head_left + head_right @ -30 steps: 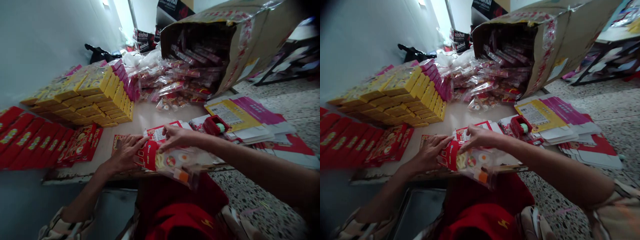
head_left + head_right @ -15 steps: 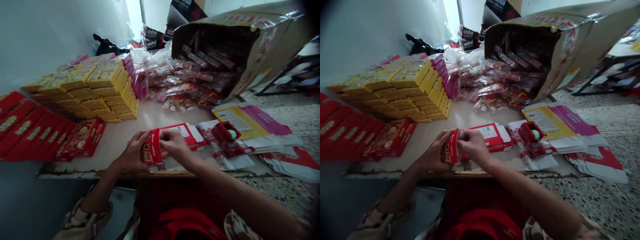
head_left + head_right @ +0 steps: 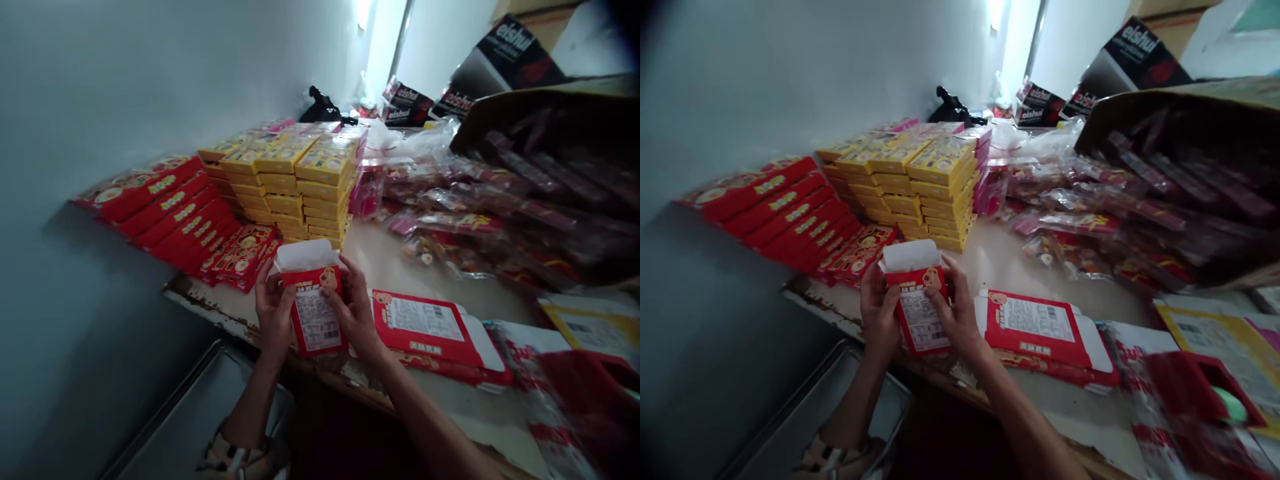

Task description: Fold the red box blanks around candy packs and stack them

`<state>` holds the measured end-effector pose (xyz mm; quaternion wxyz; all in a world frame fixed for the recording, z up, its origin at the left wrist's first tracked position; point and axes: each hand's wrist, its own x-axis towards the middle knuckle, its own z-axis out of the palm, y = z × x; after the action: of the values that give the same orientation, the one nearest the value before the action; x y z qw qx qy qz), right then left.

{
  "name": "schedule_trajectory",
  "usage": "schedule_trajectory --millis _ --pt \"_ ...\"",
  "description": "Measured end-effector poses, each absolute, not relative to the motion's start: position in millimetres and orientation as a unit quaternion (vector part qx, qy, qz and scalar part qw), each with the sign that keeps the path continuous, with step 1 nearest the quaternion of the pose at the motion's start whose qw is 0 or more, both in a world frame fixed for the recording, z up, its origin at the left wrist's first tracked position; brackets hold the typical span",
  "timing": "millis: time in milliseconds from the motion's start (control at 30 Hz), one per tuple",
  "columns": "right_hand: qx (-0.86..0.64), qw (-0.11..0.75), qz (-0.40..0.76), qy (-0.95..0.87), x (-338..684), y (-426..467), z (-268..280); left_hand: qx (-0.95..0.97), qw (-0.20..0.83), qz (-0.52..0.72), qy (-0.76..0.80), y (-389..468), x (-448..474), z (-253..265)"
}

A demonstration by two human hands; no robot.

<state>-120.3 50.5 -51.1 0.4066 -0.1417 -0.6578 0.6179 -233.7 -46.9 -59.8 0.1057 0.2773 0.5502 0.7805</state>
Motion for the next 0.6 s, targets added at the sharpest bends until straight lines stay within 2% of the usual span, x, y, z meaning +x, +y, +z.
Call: schedule_trajectory --millis 233,433,533,600 --pt "-0.154 0.406 0.543 -0.719 -110.4 54.8 -54.5 0.375 0.033 0.720 0.582 -48.3 -222.3 -57.7" --pt "-0.176 0.440 0.506 -0.720 -98.0 56.1 -39.1 0.454 -0.116 0.649 0.599 -47.5 -221.2 -50.3" --pt "-0.166 0.458 0.439 -0.755 -88.5 57.0 -24.0 0.428 -0.097 0.638 0.633 -51.9 -212.7 -36.8" --pt "-0.142 0.447 0.398 -0.788 -79.5 57.9 -15.6 0.396 -0.045 0.682 0.613 -57.2 -206.9 -28.7"
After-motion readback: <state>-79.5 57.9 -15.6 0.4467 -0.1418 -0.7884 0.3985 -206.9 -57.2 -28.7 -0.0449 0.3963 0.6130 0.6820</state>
